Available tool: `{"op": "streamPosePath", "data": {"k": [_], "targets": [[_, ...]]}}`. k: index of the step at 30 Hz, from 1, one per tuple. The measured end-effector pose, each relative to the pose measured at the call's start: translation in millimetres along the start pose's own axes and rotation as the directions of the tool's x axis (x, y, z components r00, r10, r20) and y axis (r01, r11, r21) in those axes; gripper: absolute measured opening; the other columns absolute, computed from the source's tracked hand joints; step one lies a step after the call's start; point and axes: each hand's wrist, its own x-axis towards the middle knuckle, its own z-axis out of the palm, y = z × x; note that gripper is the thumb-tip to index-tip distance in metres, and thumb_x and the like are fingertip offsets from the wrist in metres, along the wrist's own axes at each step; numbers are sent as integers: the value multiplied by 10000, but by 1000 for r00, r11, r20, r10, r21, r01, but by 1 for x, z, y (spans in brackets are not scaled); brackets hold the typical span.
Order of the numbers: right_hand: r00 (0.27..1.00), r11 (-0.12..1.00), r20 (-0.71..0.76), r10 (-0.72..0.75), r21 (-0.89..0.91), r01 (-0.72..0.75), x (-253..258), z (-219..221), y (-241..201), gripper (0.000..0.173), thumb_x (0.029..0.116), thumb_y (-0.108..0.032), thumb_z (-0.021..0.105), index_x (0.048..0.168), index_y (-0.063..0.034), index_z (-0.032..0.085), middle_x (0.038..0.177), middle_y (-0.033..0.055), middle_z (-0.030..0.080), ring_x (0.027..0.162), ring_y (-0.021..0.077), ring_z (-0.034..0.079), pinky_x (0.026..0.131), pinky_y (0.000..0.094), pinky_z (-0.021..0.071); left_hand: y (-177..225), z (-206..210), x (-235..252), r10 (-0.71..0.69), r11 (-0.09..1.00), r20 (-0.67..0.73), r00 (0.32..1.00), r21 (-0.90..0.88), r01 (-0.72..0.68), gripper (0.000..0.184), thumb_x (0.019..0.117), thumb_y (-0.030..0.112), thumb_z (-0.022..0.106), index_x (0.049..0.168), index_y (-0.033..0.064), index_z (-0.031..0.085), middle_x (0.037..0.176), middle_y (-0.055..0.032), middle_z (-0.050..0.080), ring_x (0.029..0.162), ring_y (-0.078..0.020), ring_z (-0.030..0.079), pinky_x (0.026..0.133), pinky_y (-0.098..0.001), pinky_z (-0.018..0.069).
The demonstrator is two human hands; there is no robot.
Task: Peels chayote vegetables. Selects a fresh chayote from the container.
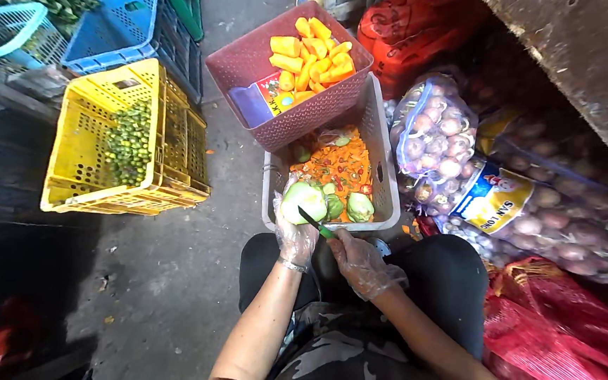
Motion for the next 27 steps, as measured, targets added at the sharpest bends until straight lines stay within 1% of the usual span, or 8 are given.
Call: {"op": "streamPosePath", "data": {"k": [4,6,8,10,13,18,23,27], "targets": [[1000,988,-11,11,157,-9,-3,-12,2,515,1118,-414,319,1294,-25,609,1016,188,708,983,340,704,874,525,546,2,3,-10,20,1000,72,997,21,-22,426,1076,305,186,1197,109,544,1113,-103,662,1069,-232,650,935,-473,537],[999,967,-35,-15,253,23,-6,-21,4,483,1119,-364,310,1230,-24,634,984,152,683,908,262,677,841,457,544,1,-9,-12,47,979,284,958,178,-100,420,949,116,406,1352,105,523,1230,-85,657,1126,-192,641,983,-419,532],[997,946,-63,-48,317,66,-9,-28,6,457,1117,-325,305,1171,-27,648,907,100,638,791,177,613,767,376,524,5,-16,-11,13,869,436,900,440,-226,904,820,130,666,1600,130,208,1466,-81,494,1249,-149,560,1035,-359,499],[997,939,-30,-69,337,75,-13,-32,6,459,1119,-340,299,1162,-38,643,863,68,602,739,147,578,725,351,513,5,-17,-6,51,793,531,846,493,-357,1160,770,356,839,1623,144,82,1492,-64,472,1246,-132,565,1021,-342,514],[999,956,1,-51,290,48,-19,-26,1,492,1113,-394,311,1199,-30,631,891,127,653,810,248,652,756,459,537,2,-17,0,162,756,550,819,464,-461,1260,672,643,851,1614,166,163,1449,1,531,1198,-93,595,980,-321,542],[1000,983,15,-24,181,21,-19,-16,-7,525,1117,-427,296,1268,-24,597,939,183,691,908,346,702,808,532,553,-8,-16,-4,160,886,468,869,320,-335,1020,653,645,857,1468,205,430,1243,-39,668,1083,-175,671,917,-378,582],[998,997,58,36,73,-40,-22,-14,-11,512,1119,-435,292,1259,-30,573,939,196,691,945,369,707,821,537,546,-13,-33,4,271,842,549,791,263,-471,1075,710,570,866,1546,187,309,1447,-77,538,1257,-219,584,1047,-421,511],[995,996,81,53,61,-58,-22,-14,-9,509,1120,-432,286,1267,-33,566,952,197,691,961,371,705,829,536,543,-11,-34,4,299,794,568,767,297,-530,1138,690,579,873,1566,180,266,1456,-45,531,1261,-196,579,1046,-405,511]]}}
